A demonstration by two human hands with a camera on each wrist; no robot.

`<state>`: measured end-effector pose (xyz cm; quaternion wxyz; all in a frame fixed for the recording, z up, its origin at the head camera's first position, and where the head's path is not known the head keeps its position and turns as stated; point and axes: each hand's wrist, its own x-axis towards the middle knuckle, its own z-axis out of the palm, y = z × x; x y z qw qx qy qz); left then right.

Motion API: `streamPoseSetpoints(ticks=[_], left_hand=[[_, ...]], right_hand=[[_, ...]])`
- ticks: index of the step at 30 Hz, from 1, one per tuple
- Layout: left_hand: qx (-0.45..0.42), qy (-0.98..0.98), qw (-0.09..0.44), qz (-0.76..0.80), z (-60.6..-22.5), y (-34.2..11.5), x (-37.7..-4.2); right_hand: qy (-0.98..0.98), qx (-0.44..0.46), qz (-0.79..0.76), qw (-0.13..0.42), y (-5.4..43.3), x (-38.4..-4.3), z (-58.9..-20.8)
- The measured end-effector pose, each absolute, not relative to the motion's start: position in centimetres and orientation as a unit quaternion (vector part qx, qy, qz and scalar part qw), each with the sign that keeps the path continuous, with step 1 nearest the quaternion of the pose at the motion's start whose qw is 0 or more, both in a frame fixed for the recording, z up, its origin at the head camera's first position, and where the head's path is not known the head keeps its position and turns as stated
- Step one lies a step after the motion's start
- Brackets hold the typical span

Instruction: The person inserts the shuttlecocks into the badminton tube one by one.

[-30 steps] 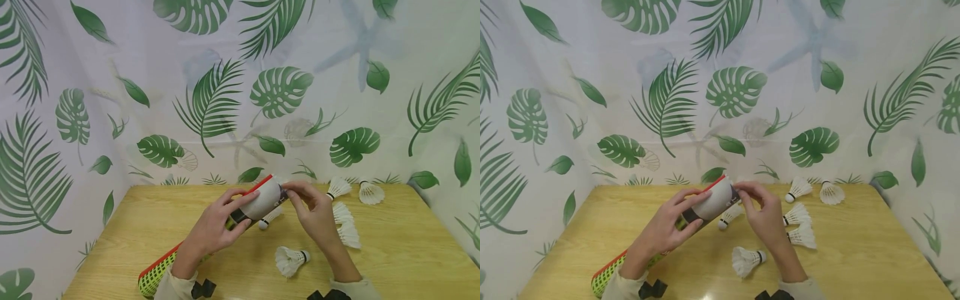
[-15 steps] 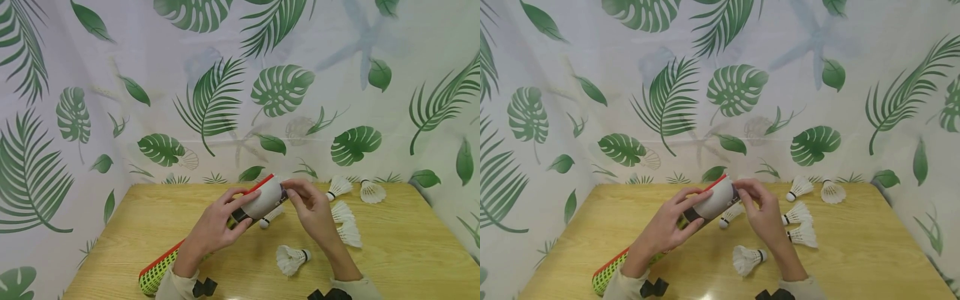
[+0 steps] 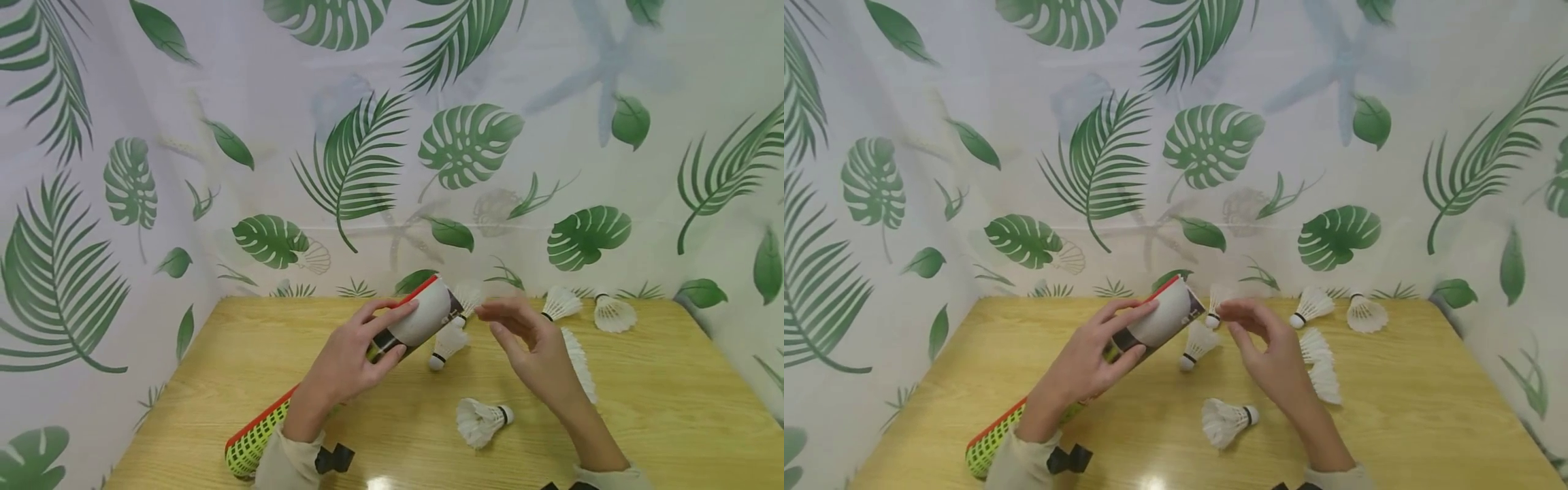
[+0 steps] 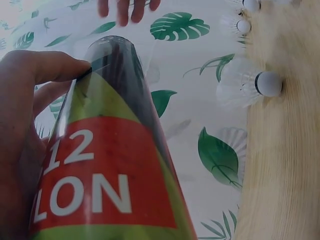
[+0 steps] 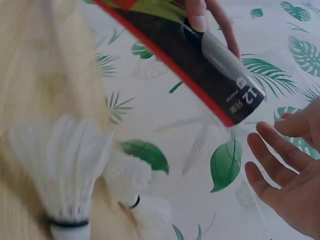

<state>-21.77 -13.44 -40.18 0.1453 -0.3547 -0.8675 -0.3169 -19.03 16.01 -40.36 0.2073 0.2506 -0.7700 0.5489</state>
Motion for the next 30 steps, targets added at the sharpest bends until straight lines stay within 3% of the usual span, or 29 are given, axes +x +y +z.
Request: streamPoseSetpoints(ticks=[10,18,24,30], left_hand=[[-0.335,-0.872,0.152,-0.322,-39.9,-14.5,-22.2],[-0.321,-0.875,0.156,-0.327,-40.2,-15.3,-22.3],[-0.318,-0.872,0.166,-0.332,-40.2,-15.8,-22.4],[-0.313,-0.874,0.167,-0.333,-39.9,-16.0,-22.5]], right_hand=[[-0.831,0.358,0.420,0.076,18.4,-16.5,-43.7],[-0.838,0.442,0.320,-0.013,18.2,-16.4,-45.5],[-0.863,0.400,0.306,-0.032,18.2,-16.6,-45.7],[-0.906,0.326,0.269,0.006,18.6,-17.2,-45.7]])
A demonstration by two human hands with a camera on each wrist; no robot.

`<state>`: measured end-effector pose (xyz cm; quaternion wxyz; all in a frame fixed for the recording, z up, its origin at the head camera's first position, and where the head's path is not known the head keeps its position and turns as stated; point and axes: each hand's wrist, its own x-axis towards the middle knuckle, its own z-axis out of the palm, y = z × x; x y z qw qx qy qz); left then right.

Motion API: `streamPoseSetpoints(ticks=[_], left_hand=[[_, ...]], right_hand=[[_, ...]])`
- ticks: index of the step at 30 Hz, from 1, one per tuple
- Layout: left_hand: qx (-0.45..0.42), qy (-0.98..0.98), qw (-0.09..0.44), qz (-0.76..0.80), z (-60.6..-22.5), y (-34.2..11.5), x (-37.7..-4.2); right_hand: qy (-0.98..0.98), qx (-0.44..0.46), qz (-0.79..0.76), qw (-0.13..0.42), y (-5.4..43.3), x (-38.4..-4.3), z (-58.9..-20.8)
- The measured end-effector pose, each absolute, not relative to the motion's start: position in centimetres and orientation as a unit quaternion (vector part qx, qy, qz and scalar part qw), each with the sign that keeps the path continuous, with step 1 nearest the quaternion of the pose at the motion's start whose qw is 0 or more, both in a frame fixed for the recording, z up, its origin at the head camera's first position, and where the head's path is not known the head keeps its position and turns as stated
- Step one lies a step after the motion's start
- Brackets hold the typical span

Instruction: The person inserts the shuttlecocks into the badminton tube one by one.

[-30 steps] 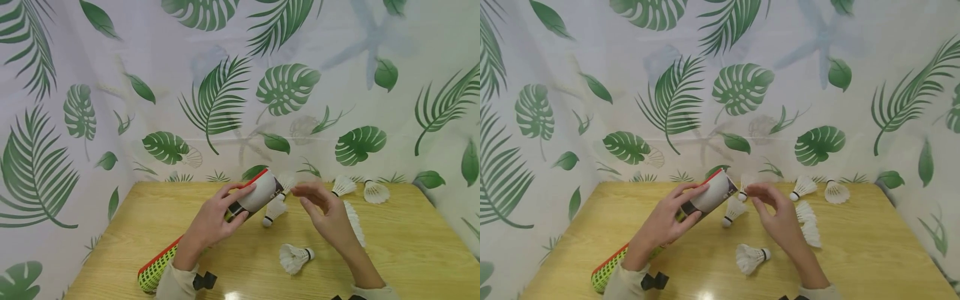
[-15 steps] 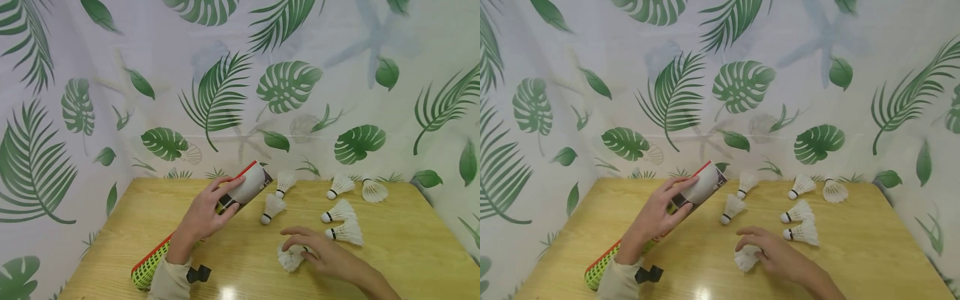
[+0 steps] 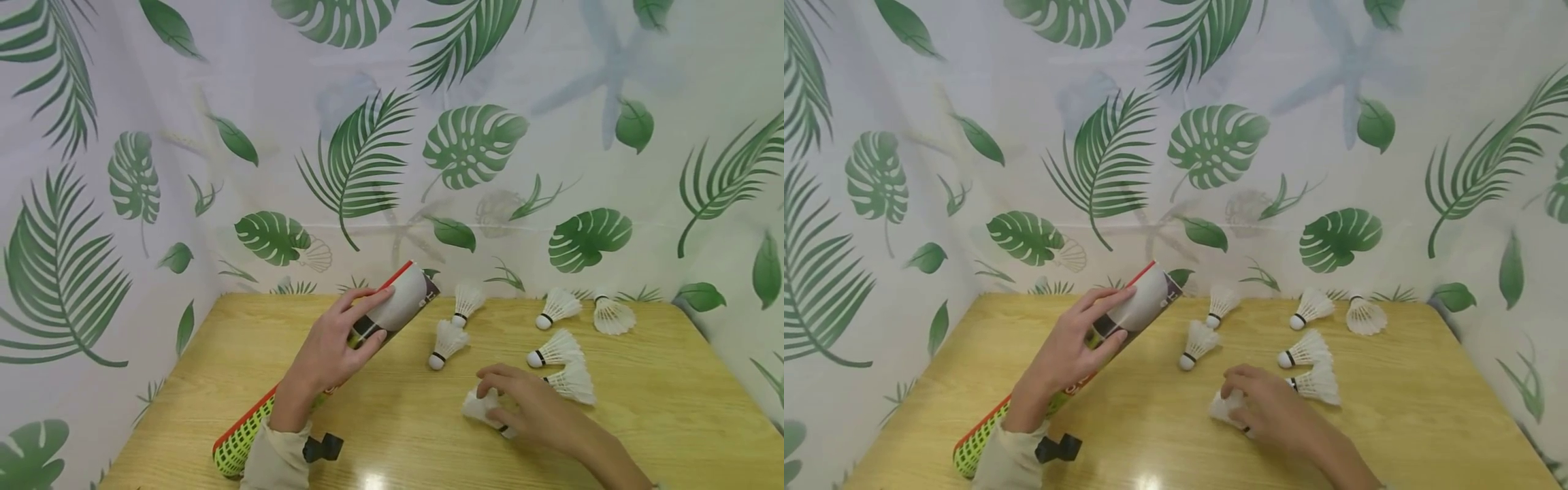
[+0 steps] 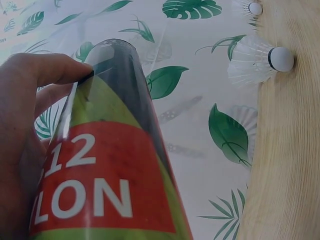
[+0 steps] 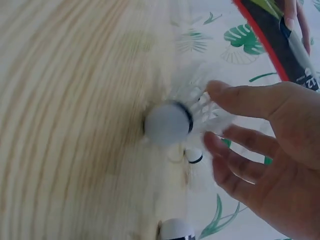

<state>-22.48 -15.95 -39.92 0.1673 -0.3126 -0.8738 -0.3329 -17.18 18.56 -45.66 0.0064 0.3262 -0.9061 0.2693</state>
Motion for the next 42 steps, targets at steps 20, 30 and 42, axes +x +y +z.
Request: streamPoseSetpoints(ticks=[20,30,42], left_hand=[[-0.307,-0.877,0.159,-0.333,-40.0,-16.0,-22.6],[-0.301,-0.880,0.156,-0.333,-40.0,-16.1,-22.7],[-0.306,-0.878,0.164,-0.329,-39.5,-15.9,-22.2]], right_hand=[[-0.912,0.253,0.304,0.104,20.3,-18.4,-44.8],[-0.910,0.216,0.326,0.141,21.7,-18.9,-43.4],[-0.884,0.160,0.380,0.223,22.6,-19.4,-41.6]])
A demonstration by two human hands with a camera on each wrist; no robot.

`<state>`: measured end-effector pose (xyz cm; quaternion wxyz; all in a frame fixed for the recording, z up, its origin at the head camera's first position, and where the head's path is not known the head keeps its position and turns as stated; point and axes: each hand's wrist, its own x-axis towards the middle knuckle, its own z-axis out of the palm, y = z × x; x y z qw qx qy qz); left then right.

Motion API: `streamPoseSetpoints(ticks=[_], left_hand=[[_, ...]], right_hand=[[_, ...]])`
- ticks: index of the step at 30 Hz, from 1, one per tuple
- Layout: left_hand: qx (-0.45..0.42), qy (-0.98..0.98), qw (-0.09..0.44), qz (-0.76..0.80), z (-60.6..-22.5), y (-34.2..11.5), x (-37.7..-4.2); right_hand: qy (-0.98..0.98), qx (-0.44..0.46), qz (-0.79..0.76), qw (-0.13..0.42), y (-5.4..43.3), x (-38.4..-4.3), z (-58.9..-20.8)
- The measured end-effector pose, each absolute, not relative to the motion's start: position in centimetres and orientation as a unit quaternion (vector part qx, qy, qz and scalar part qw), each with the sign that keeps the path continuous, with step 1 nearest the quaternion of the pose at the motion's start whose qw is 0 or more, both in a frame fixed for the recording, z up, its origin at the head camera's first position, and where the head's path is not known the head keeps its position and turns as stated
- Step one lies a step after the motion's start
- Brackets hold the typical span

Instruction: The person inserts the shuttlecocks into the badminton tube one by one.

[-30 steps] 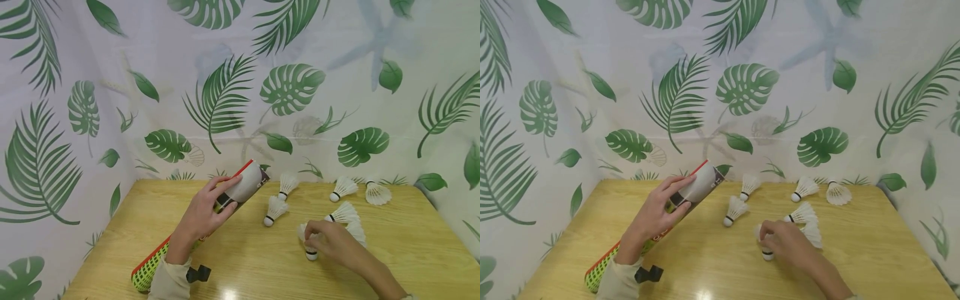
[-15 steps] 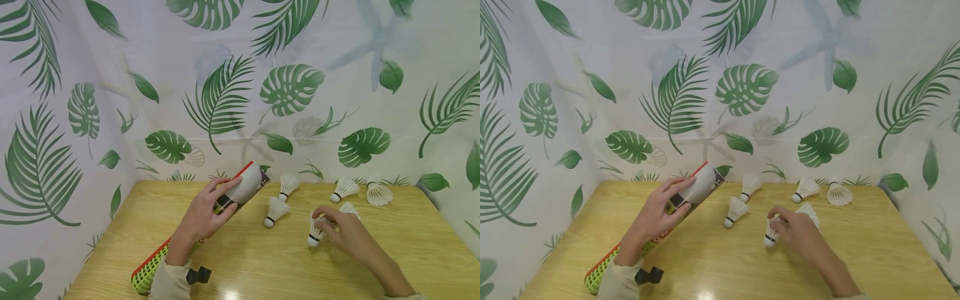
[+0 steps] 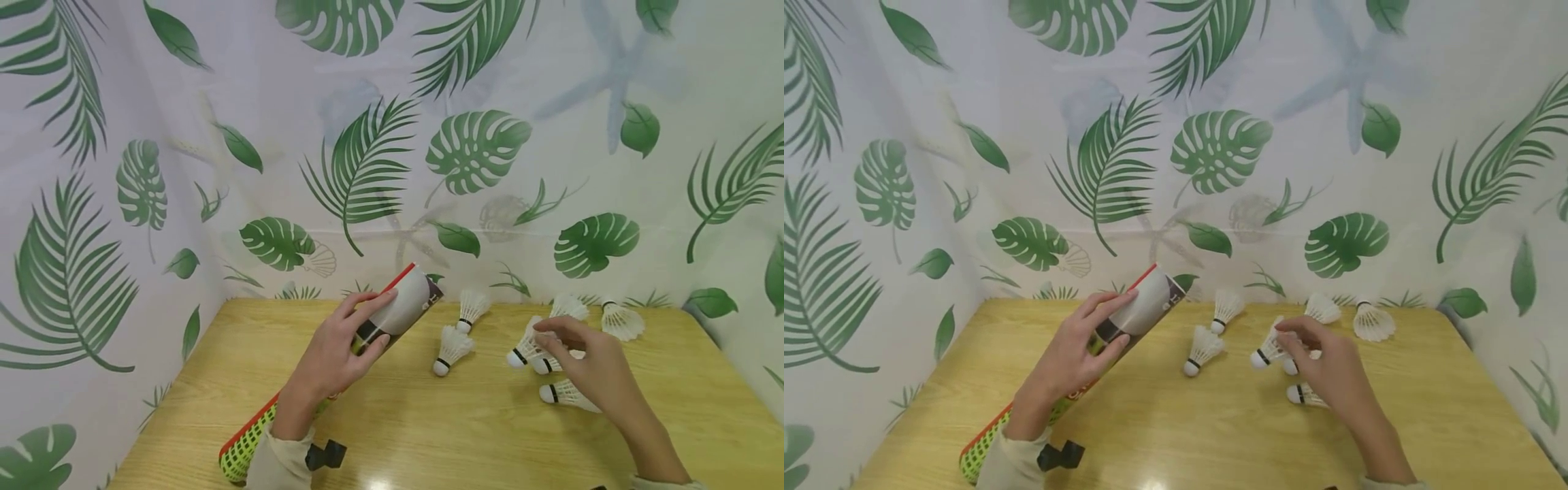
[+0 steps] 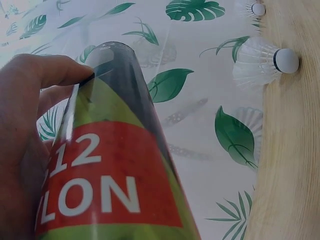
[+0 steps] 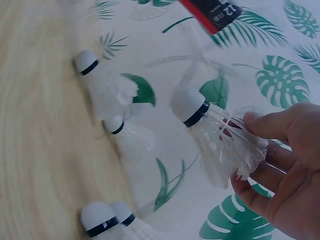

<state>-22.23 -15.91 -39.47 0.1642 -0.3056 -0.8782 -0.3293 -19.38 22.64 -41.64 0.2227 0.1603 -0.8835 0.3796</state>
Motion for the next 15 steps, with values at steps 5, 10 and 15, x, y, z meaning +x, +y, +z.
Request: streamPoseSetpoints(ticks=[5,10,15], left_hand=[[-0.318,-0.870,0.176,-0.333,-38.8,-15.5,-22.1],[-0.327,-0.860,0.181,-0.346,-38.5,-15.4,-21.8],[-0.333,-0.857,0.173,-0.353,-38.7,-15.3,-21.5]], right_hand=[[-0.863,0.149,0.414,0.250,22.4,-19.6,-40.3],[-0.841,0.138,0.453,0.262,21.9,-19.7,-39.4],[-0.812,0.129,0.504,0.265,21.3,-19.8,-39.1]])
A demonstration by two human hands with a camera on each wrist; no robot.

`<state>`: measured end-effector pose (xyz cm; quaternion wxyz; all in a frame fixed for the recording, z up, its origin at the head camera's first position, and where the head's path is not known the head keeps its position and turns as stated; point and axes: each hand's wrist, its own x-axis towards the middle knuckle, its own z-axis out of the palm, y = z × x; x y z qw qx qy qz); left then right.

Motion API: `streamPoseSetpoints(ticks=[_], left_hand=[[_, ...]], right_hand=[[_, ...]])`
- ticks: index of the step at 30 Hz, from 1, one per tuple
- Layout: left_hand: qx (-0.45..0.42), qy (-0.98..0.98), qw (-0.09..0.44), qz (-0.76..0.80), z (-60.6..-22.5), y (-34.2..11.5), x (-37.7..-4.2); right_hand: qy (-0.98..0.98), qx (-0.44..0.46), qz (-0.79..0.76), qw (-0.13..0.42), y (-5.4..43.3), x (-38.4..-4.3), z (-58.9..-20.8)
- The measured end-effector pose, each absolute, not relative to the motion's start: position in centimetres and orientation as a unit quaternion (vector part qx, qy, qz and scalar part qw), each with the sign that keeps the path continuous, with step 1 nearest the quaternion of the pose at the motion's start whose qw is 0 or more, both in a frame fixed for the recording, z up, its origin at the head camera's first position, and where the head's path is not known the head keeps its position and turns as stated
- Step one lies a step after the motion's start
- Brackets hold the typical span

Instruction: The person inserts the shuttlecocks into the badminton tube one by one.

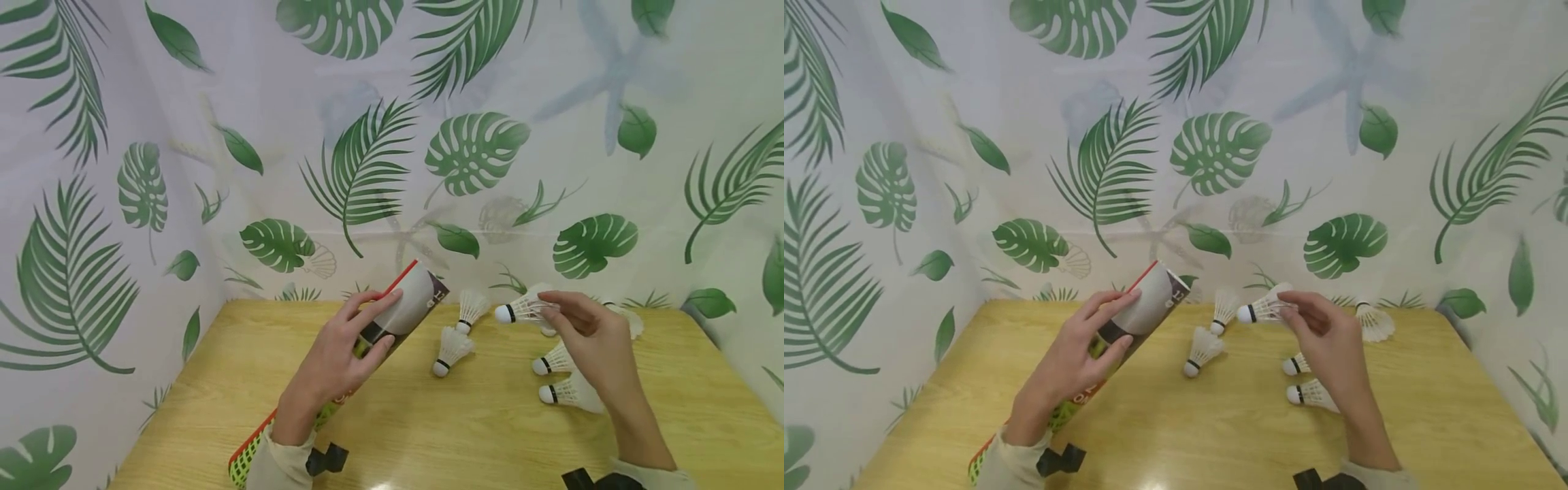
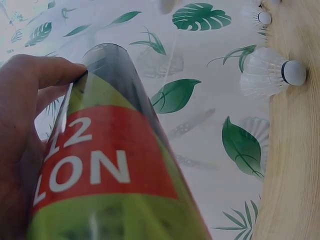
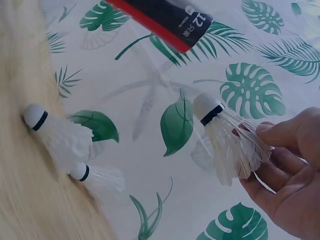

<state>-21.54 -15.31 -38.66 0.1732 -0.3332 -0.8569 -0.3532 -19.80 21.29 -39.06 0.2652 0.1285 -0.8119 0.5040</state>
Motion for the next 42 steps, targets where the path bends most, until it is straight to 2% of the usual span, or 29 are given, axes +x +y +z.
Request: streamPoseSetpoints(ticks=[5,17,25,31,42], left_hand=[[-0.344,-0.853,0.179,-0.349,-38.8,-15.0,-21.6],[-0.351,-0.853,0.233,-0.306,-38.7,-14.8,-21.8],[-0.347,-0.852,0.245,-0.305,-38.6,-14.7,-22.0],[-0.346,-0.851,0.255,-0.301,-38.8,-14.6,-21.8],[-0.344,-0.854,0.251,-0.300,-39.0,-14.3,-21.8]], right_hand=[[-0.786,0.137,0.544,0.259,20.5,-19.8,-38.5],[-0.763,0.097,0.573,0.282,19.2,-20.0,-37.8],[-0.752,0.104,0.578,0.300,18.6,-19.6,-37.7],[-0.716,0.126,0.601,0.332,17.6,-19.5,-37.7],[-0.661,0.173,0.638,0.355,16.1,-20.0,-37.7]])
